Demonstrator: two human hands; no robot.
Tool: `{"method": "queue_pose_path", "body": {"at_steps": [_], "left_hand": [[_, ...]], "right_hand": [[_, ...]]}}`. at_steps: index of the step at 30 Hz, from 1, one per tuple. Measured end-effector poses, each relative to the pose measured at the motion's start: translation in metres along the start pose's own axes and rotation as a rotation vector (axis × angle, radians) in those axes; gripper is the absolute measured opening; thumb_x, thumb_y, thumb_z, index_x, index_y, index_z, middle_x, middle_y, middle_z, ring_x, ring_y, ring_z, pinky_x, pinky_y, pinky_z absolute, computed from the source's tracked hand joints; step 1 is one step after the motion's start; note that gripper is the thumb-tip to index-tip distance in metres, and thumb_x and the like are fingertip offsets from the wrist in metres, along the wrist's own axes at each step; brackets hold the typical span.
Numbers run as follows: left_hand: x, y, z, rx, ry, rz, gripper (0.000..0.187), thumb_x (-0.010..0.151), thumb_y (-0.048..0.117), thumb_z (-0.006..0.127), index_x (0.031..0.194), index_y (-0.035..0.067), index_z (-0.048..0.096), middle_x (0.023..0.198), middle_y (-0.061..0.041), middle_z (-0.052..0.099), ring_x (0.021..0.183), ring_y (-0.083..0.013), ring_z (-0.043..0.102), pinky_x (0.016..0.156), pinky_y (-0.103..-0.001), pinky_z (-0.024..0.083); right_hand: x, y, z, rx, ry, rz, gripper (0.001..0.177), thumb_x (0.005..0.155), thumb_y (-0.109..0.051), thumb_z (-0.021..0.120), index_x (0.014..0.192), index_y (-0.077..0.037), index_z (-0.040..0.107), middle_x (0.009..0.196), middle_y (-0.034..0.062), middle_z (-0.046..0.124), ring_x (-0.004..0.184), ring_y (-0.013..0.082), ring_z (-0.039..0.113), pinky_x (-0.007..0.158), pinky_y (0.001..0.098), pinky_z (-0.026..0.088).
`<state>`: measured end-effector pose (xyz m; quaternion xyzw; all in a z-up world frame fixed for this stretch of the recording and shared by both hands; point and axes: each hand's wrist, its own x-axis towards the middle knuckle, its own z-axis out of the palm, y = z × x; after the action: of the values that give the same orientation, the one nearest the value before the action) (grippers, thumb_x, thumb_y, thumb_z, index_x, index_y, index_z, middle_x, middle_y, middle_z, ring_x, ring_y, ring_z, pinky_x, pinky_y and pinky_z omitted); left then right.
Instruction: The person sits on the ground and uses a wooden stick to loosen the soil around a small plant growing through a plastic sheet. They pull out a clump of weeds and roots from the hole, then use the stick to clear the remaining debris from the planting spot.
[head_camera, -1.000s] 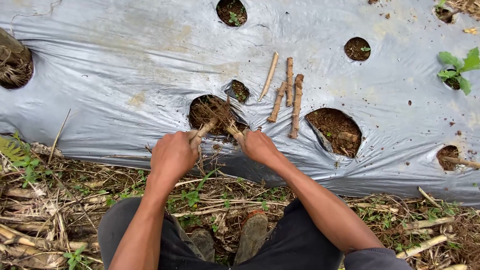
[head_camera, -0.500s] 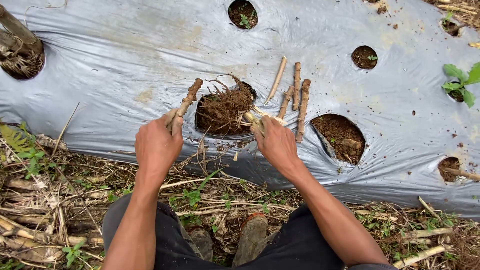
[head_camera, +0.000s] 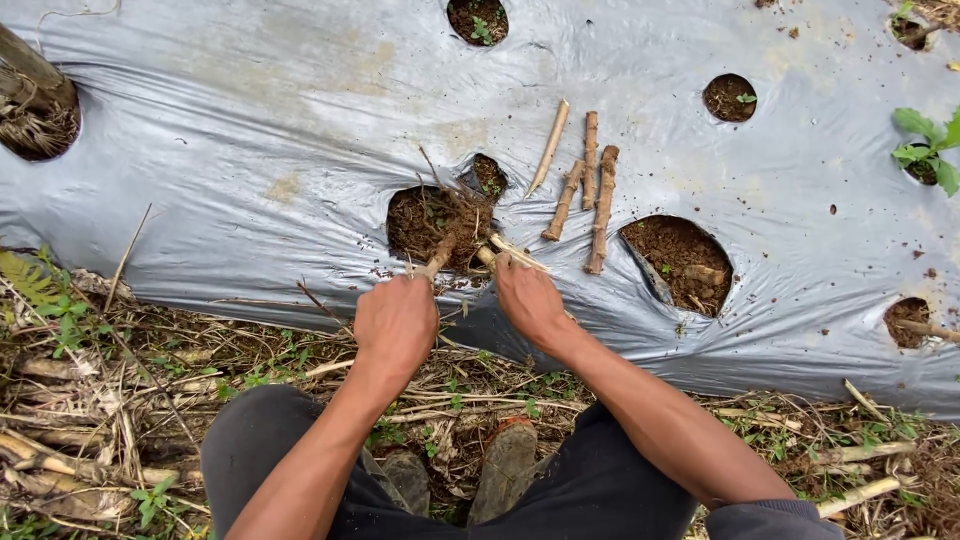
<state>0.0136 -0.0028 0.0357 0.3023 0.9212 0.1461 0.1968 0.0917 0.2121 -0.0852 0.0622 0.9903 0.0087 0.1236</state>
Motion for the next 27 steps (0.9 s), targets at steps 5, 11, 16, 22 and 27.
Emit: {"method": "queue_pose_path", "body": {"at_steps": [5, 11, 16, 22, 27], "left_hand": [[0.021, -0.006, 0.032, -0.165, -0.007, -0.063, 0.031, 0.094, 0.003, 0.046, 0.099, -0.007, 0.075, 0.074, -0.024, 0.069, 0.067, -0.0380, 0.074, 0.066, -0.050, 0.062], [0.013, -0.018, 0.043, -0.412, 0.039, -0.151, 0.035, 0.101, 0.003, 0.040, 0.105, -0.015, 0.070, 0.071, -0.025, 0.064, 0.065, -0.0390, 0.071, 0.062, -0.050, 0.059], [-0.018, -0.005, -0.013, -0.275, 0.034, -0.109, 0.040, 0.104, 0.010, 0.038, 0.103, -0.009, 0.073, 0.069, -0.025, 0.065, 0.065, -0.0401, 0.072, 0.072, -0.052, 0.061], [0.013, -0.011, 0.054, -0.111, -0.019, -0.098, 0.032, 0.092, 0.015, 0.050, 0.098, -0.002, 0.076, 0.080, -0.025, 0.072, 0.082, -0.0494, 0.075, 0.072, -0.059, 0.060], [0.040, -0.019, 0.051, -0.149, -0.021, -0.131, 0.035, 0.098, 0.017, 0.050, 0.097, -0.007, 0.076, 0.079, -0.028, 0.072, 0.083, -0.0516, 0.074, 0.072, -0.062, 0.059]], "right_hand": [[-0.002, -0.008, 0.002, -0.110, -0.003, 0.014, 0.037, 0.093, -0.006, 0.045, 0.127, 0.006, 0.054, 0.086, 0.0196, 0.072, 0.072, 0.0374, 0.077, 0.064, 0.0466, 0.064], [-0.009, -0.023, -0.011, -0.068, -0.002, 0.002, 0.039, 0.092, -0.003, 0.043, 0.127, 0.008, 0.056, 0.091, 0.0236, 0.071, 0.074, 0.0391, 0.076, 0.062, 0.0480, 0.063], [-0.009, -0.016, -0.007, -0.035, 0.023, 0.050, 0.036, 0.091, -0.006, 0.045, 0.122, 0.004, 0.060, 0.091, 0.0223, 0.071, 0.074, 0.0417, 0.076, 0.063, 0.0507, 0.061], [-0.014, -0.034, -0.022, 0.002, -0.004, 0.004, 0.042, 0.093, 0.000, 0.042, 0.130, 0.010, 0.058, 0.093, 0.0282, 0.071, 0.078, 0.0427, 0.076, 0.064, 0.0521, 0.062], [-0.012, -0.027, -0.025, 0.029, 0.007, -0.016, 0.032, 0.092, -0.006, 0.047, 0.118, 0.002, 0.063, 0.087, 0.0230, 0.071, 0.072, 0.0416, 0.076, 0.059, 0.0526, 0.060]]}}
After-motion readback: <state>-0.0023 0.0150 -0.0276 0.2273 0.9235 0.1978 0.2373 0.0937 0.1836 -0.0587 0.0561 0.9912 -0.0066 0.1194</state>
